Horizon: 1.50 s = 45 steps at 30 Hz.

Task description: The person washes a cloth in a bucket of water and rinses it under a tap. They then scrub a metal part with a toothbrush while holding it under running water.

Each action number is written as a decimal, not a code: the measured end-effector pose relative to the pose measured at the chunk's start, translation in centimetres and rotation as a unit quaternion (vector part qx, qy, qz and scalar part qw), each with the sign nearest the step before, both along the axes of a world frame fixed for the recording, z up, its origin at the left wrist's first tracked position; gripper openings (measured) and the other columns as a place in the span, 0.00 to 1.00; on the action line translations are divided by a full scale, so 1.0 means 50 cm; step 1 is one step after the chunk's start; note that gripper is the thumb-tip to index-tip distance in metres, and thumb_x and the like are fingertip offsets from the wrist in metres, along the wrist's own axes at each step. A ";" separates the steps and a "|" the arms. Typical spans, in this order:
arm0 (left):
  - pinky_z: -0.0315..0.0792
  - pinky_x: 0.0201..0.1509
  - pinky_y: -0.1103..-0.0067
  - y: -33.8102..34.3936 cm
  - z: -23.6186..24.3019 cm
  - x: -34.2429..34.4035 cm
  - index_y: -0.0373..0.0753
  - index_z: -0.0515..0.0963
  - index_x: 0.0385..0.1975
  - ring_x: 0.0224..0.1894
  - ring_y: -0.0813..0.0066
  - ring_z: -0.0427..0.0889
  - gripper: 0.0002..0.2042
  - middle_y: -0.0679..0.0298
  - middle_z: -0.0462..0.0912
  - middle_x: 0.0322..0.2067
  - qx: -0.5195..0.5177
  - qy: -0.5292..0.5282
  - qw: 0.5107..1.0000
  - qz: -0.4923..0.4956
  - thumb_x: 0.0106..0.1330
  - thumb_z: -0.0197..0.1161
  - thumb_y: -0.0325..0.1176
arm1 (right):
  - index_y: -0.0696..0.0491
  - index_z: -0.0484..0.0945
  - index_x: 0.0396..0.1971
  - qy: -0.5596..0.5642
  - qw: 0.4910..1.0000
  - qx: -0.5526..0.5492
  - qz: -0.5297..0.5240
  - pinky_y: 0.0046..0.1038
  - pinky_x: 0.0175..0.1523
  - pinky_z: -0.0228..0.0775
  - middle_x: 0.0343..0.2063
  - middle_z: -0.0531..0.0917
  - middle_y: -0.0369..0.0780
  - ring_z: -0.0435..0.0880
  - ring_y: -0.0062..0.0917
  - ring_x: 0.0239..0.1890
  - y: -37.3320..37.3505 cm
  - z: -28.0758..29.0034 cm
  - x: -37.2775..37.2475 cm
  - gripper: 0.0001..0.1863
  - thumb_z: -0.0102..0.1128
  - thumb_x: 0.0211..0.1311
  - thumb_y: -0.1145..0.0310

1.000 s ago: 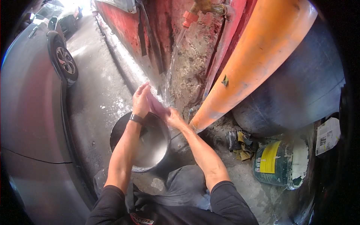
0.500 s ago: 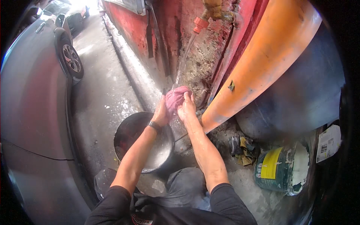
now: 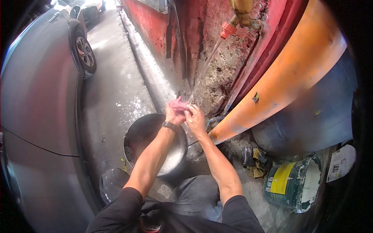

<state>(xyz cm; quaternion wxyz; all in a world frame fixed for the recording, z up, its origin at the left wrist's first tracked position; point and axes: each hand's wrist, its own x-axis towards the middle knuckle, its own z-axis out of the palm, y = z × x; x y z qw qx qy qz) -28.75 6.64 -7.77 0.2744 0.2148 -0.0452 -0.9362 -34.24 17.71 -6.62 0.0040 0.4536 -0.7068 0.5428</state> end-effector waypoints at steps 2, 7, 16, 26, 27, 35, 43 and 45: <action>0.77 0.51 0.63 -0.033 -0.014 0.033 0.32 0.75 0.45 0.40 0.60 0.81 0.17 0.57 0.79 0.28 0.000 0.140 0.987 -0.082 0.75 0.41 0.37 | 0.61 0.78 0.43 -0.225 0.974 -0.006 0.005 0.39 0.54 0.71 0.42 0.81 0.51 0.80 0.43 0.46 -0.013 0.039 0.021 0.13 0.57 0.59 0.73; 0.76 0.54 0.64 -0.043 -0.063 0.022 0.32 0.75 0.43 0.43 0.58 0.81 0.13 0.50 0.81 0.40 -0.098 0.059 0.991 -0.073 0.71 0.41 0.28 | 0.61 0.76 0.47 -0.023 0.990 0.088 -0.106 0.38 0.51 0.73 0.40 0.83 0.52 0.82 0.45 0.42 -0.032 -0.004 0.024 0.14 0.56 0.65 0.69; 0.73 0.53 0.64 0.053 -0.002 -0.002 0.48 0.74 0.43 0.45 0.65 0.78 0.16 0.62 0.79 0.42 -0.073 -0.040 0.990 -0.110 0.70 0.54 0.53 | 0.54 0.77 0.48 0.066 0.993 0.091 -0.046 0.41 0.56 0.69 0.43 0.81 0.49 0.76 0.50 0.52 -0.013 -0.025 0.013 0.14 0.55 0.63 0.68; 0.74 0.45 0.71 0.055 0.002 0.025 0.46 0.71 0.33 0.39 0.70 0.78 0.07 0.66 0.78 0.35 -0.231 -0.063 0.969 0.053 0.70 0.58 0.40 | 0.62 0.78 0.44 -0.210 0.969 0.093 -0.092 0.41 0.55 0.70 0.44 0.82 0.55 0.79 0.50 0.49 -0.024 -0.038 0.037 0.17 0.55 0.66 0.63; 0.74 0.45 0.72 0.073 0.015 0.010 0.46 0.71 0.34 0.38 0.71 0.77 0.07 0.66 0.77 0.34 -0.287 -0.103 0.951 0.044 0.69 0.59 0.40 | 0.61 0.78 0.44 -0.224 0.966 0.081 -0.097 0.40 0.55 0.70 0.43 0.82 0.55 0.80 0.49 0.48 -0.016 -0.047 0.017 0.17 0.54 0.66 0.62; 0.75 0.40 0.74 -0.022 -0.039 0.048 0.41 0.77 0.36 0.35 0.71 0.80 0.03 0.65 0.80 0.33 -0.353 -0.100 0.925 -0.095 0.64 0.62 0.29 | 0.59 0.77 0.46 -0.037 0.999 0.030 0.025 0.39 0.56 0.71 0.56 0.73 0.52 0.76 0.47 0.54 -0.004 -0.052 0.011 0.13 0.53 0.63 0.73; 0.57 0.19 0.87 -0.043 0.158 0.172 0.44 0.73 0.34 0.18 0.88 0.64 0.07 0.76 0.69 0.22 -0.393 -0.067 0.812 -0.426 0.61 0.63 0.23 | 0.40 0.58 0.67 0.316 0.942 0.058 0.097 0.43 0.50 0.77 0.57 0.70 0.50 0.78 0.49 0.50 0.036 0.027 0.030 0.37 0.55 0.57 0.76; 0.62 0.20 0.85 -0.049 0.156 0.185 0.43 0.76 0.35 0.18 0.85 0.68 0.08 0.74 0.72 0.21 -0.462 -0.174 0.719 -0.489 0.58 0.63 0.21 | 0.39 0.57 0.67 0.352 0.926 0.052 0.123 0.42 0.47 0.79 0.56 0.72 0.51 0.79 0.48 0.49 0.013 0.027 0.044 0.36 0.56 0.58 0.73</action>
